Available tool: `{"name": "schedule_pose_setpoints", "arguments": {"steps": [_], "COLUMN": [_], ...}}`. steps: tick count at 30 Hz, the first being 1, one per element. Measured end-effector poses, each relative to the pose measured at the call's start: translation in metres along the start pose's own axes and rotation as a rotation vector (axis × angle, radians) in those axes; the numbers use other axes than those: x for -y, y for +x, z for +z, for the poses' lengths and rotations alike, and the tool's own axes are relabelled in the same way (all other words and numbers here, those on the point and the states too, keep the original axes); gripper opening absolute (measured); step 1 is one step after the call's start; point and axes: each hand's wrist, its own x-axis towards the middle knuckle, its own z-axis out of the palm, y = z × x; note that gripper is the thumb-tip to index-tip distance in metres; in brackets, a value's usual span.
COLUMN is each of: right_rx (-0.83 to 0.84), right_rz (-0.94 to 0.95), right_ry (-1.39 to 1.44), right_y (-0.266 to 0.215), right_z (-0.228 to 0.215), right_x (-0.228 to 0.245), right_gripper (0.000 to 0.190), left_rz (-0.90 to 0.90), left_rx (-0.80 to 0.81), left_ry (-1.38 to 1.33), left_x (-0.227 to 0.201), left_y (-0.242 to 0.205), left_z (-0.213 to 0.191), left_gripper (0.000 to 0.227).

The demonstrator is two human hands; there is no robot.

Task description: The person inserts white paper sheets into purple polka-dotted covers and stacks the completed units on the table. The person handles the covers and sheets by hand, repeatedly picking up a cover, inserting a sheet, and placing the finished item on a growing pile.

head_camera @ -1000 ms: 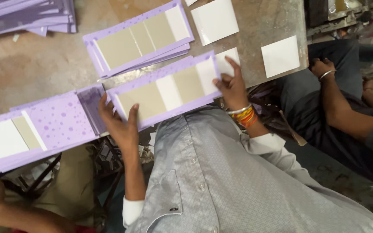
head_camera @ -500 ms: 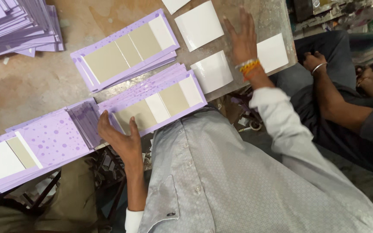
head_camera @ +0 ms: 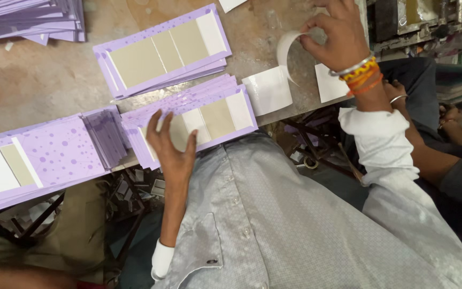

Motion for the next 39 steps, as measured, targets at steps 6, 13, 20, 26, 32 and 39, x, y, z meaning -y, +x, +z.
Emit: {"name": "schedule_pose_setpoints", "arguments": {"steps": [6,13,20,26,32,39], "right_rx": [-0.009,0.030,0.039,-0.001,0.009,-0.001], "right_rz": [-0.117,0.006,0.124,0.202,0.291,0.305], "right_ry": [0.094,0.520,0.665,0.546,0.602,0.607], "right_y": [-0.008,-0.025,-0.034,-0.042,-0.043,-0.044], "right_z": [-0.021,0.017,0.073,0.126,0.145,0.154], "right_x": [0.070,0.119,0.106,0.097,0.093,0.092], "right_gripper": [0.023,0.021,0.020,0.029,0.030,0.036], "left_rz": [-0.076,-0.307,-0.509,-0.280,-0.213,-0.175], "left_rx": [0.310,0.279,0.256,0.145,0.135,0.130], "left_ry": [-0.357,-0.727,-0.655,-0.262,-0.092,-0.018], "left_x": [-0.020,-0.016,0.004,0.000,-0.008,-0.009], "left_y": [-0.005,0.001,0.000,-0.002,-0.002,0.001], "left_z": [0.023,0.055,0.050,0.042,0.040,0.040], "left_gripper": [0.097,0.092,0.044,0.023,0.025,0.026]}}
